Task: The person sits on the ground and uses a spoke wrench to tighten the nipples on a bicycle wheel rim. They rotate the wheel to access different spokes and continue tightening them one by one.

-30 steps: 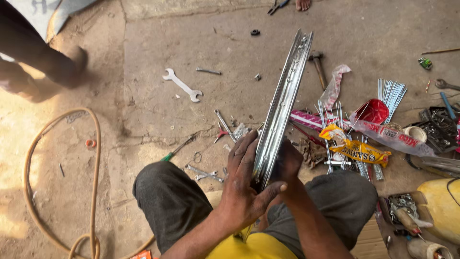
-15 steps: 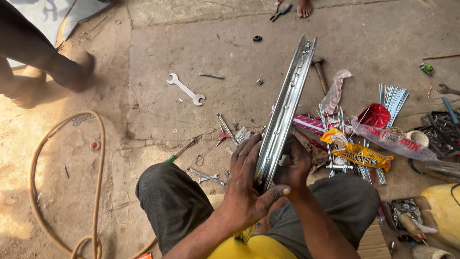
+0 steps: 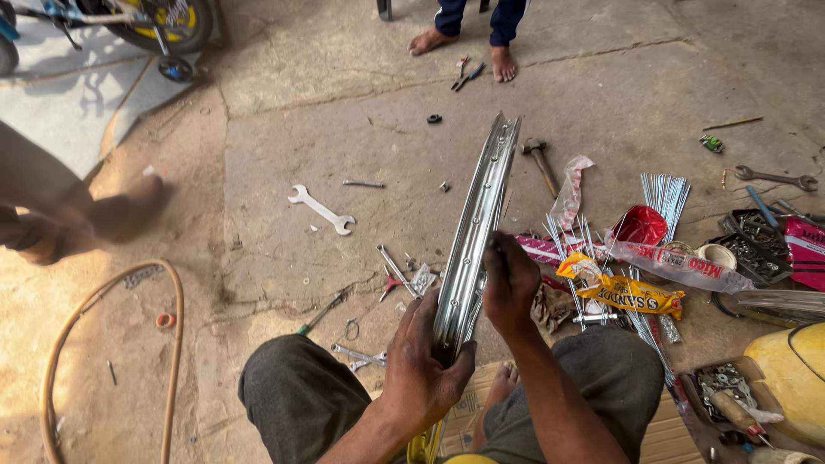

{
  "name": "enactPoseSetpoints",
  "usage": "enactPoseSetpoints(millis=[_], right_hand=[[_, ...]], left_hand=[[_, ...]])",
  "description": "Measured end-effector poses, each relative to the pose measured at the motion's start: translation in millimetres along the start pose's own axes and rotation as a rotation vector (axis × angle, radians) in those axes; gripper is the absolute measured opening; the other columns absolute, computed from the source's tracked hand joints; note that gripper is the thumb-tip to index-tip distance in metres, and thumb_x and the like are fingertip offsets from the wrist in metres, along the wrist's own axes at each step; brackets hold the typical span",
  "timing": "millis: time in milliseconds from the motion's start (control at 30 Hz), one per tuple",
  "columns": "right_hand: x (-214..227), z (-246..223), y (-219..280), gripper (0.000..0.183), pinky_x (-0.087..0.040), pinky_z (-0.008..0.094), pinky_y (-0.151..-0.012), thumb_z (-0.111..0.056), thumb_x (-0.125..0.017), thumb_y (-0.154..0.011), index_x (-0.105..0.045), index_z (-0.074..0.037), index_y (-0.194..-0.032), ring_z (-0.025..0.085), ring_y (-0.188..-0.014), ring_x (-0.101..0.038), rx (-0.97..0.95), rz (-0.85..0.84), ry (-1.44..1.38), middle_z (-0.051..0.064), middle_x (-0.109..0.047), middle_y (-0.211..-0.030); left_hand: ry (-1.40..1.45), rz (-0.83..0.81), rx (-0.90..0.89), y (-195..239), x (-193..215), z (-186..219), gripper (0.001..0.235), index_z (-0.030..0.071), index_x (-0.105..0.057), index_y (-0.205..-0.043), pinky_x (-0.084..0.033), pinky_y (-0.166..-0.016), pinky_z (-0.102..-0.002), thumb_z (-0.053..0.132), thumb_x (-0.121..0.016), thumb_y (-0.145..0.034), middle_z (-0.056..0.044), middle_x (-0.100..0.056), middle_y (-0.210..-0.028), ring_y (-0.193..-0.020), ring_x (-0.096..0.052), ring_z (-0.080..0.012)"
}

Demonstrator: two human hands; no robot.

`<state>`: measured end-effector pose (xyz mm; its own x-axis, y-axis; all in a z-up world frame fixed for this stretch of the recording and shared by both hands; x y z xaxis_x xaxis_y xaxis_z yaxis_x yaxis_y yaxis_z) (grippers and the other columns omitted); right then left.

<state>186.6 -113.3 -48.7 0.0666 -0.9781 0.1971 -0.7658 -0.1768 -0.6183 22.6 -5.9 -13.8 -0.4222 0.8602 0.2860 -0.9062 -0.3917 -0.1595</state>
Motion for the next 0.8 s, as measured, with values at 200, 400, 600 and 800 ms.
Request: enactPoseSetpoints(millis=[200,400,600,800], right_hand=[[-6,-16,20,0.009,-0.061,0.03,-0.082,-0.003,-0.059,-0.107,-0.061,-0.003,-0.115,0.019,-0.098,-0.073,0.276,0.155,-0.073,0.015,-0.072,-0.112],[-15,45,69,0.022,-0.057,0.029,-0.087,0.0,-0.06,-0.1,-0.067,0.004,-0.12,0.015,-0.098,-0.071,-0.291,-0.271,-0.5,0.011,-0.077,-0.106],[-24,67,60,0.028,-0.053,0.028,-0.087,-0.003,-0.068,-0.1,-0.067,0.004,-0.127,0.013,-0.098,-0.061,-0.493,-0.311,-0.633,0.007,-0.069,-0.107],[-45,51,53,0.033,-0.053,0.032,-0.093,-0.012,-0.064,-0.101,-0.067,0.005,-0.129,0.016,-0.104,-0.067,-0.65,-0.321,-0.977,0.01,-0.074,-0.112]], left_hand=[[-0.042,0.058,0.072,-29,8,29,0.08,0.001,-0.047,-0.145,-0.059,-0.061,-0.038,0.012,-0.079,-0.072,-0.018,-0.063,-0.11,-0.076,-0.072,-0.0297],[-0.164,0.025,0.006,-26,12,29,0.075,0.0,-0.047,-0.142,-0.065,-0.064,-0.037,0.019,-0.078,-0.076,-0.02,-0.053,-0.13,-0.083,-0.074,-0.0298],[-0.2,-0.034,0.204,-36,17,23,0.094,0.005,-0.035,-0.159,-0.065,-0.078,-0.039,0.034,-0.078,-0.08,-0.014,-0.038,-0.159,-0.092,-0.072,-0.0343],[-0.109,0.088,-0.044,-31,10,12,0.092,-0.002,-0.037,-0.149,-0.057,-0.099,-0.05,0.039,-0.081,-0.08,-0.026,-0.04,-0.149,-0.134,-0.051,-0.0429]])
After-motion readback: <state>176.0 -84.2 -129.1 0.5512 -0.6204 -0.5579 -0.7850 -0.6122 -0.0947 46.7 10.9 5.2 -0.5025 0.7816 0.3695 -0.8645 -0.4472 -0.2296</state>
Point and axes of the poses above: each hand's wrist, its own y-axis away from the middle knuckle, its own x-axis out of the back of the hand, z = x × y, the point moved 3 cm from there along -y, towards the middle knuckle
